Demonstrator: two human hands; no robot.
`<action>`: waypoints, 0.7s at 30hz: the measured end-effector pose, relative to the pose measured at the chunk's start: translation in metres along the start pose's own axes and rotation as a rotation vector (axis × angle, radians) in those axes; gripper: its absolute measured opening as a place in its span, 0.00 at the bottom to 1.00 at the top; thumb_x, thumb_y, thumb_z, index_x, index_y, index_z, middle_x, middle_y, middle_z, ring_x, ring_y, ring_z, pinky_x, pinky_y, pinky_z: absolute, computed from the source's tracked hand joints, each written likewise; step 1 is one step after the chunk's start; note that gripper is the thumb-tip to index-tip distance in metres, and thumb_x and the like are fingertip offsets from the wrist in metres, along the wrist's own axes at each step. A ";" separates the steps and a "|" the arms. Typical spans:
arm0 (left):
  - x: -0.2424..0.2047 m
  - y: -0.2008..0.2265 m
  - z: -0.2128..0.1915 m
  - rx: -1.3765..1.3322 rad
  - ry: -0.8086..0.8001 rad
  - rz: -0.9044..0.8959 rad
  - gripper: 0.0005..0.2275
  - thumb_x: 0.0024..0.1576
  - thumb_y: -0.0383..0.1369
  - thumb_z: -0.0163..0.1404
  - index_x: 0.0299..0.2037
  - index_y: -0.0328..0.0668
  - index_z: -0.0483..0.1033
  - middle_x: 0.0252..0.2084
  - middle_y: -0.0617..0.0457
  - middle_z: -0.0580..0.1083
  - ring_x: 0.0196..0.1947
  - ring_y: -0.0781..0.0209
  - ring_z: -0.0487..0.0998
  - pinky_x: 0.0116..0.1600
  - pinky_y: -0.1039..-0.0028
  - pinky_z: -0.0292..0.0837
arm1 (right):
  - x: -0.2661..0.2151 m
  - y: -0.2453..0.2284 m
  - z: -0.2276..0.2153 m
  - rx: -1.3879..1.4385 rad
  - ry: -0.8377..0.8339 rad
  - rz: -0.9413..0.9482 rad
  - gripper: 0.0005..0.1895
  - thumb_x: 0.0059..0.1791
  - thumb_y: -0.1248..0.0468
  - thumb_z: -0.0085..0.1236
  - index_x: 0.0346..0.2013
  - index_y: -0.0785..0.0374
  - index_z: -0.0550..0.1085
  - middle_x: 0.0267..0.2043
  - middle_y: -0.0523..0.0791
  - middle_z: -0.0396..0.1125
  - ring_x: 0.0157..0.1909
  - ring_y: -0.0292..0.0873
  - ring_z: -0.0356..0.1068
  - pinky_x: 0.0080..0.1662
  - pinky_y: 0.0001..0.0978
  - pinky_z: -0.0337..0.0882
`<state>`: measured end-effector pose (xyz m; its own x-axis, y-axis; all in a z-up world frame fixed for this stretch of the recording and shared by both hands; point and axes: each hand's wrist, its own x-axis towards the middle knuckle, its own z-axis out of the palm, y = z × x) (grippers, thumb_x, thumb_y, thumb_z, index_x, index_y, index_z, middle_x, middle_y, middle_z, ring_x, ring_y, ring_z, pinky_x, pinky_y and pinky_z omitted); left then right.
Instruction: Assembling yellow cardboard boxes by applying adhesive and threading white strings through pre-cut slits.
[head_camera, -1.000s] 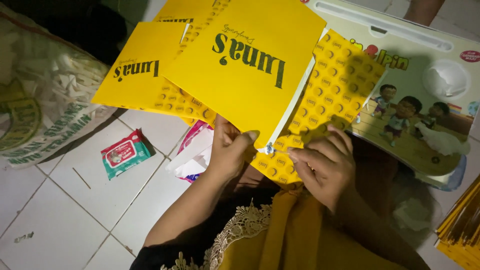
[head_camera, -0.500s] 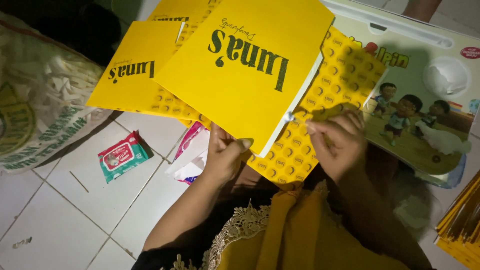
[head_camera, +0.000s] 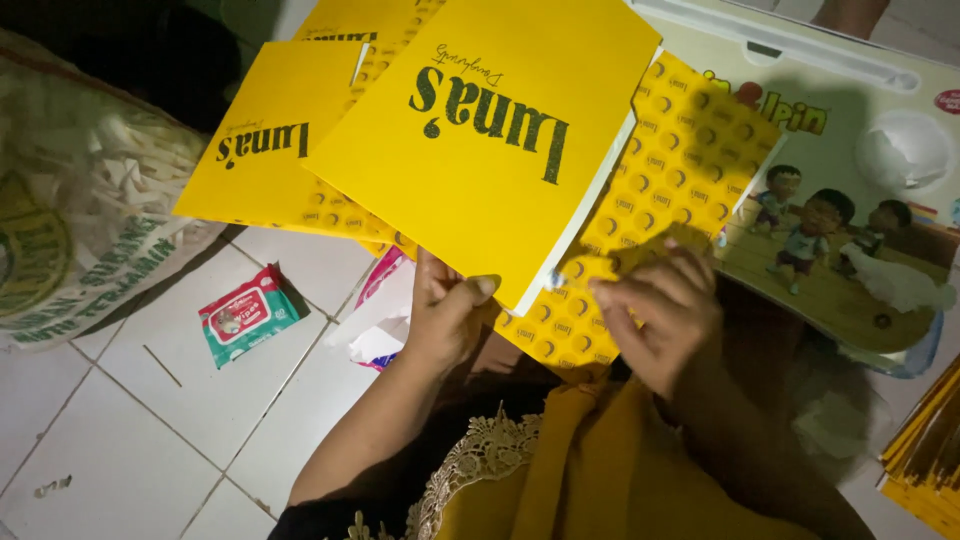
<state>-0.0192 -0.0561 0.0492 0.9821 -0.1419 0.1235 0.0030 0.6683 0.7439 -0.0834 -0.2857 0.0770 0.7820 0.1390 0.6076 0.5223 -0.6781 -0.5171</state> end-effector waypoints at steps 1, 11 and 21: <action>-0.001 -0.001 -0.002 0.003 0.000 0.000 0.34 0.46 0.18 0.52 0.68 0.39 0.62 0.51 0.44 0.77 0.49 0.49 0.80 0.52 0.57 0.80 | 0.000 0.005 -0.001 -0.022 0.033 0.016 0.06 0.48 0.71 0.65 0.39 0.59 0.81 0.31 0.44 0.68 0.38 0.49 0.70 0.60 0.55 0.67; -0.003 0.000 -0.013 0.034 -0.049 -0.001 0.36 0.44 0.16 0.51 0.69 0.37 0.60 0.51 0.43 0.76 0.49 0.48 0.79 0.54 0.53 0.79 | 0.005 -0.018 0.003 0.021 0.015 0.018 0.07 0.46 0.71 0.64 0.37 0.56 0.81 0.28 0.44 0.68 0.36 0.48 0.69 0.61 0.56 0.65; -0.008 -0.001 -0.014 -0.064 -0.096 -0.007 0.38 0.42 0.15 0.51 0.69 0.37 0.61 0.49 0.43 0.77 0.48 0.47 0.79 0.54 0.56 0.79 | 0.009 0.024 -0.008 -0.008 0.082 0.056 0.08 0.48 0.72 0.65 0.40 0.58 0.82 0.28 0.43 0.67 0.34 0.48 0.69 0.57 0.54 0.68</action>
<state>-0.0249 -0.0456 0.0385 0.9595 -0.2141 0.1831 0.0248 0.7116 0.7022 -0.0663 -0.3063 0.0745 0.7791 0.0413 0.6256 0.4755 -0.6892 -0.5467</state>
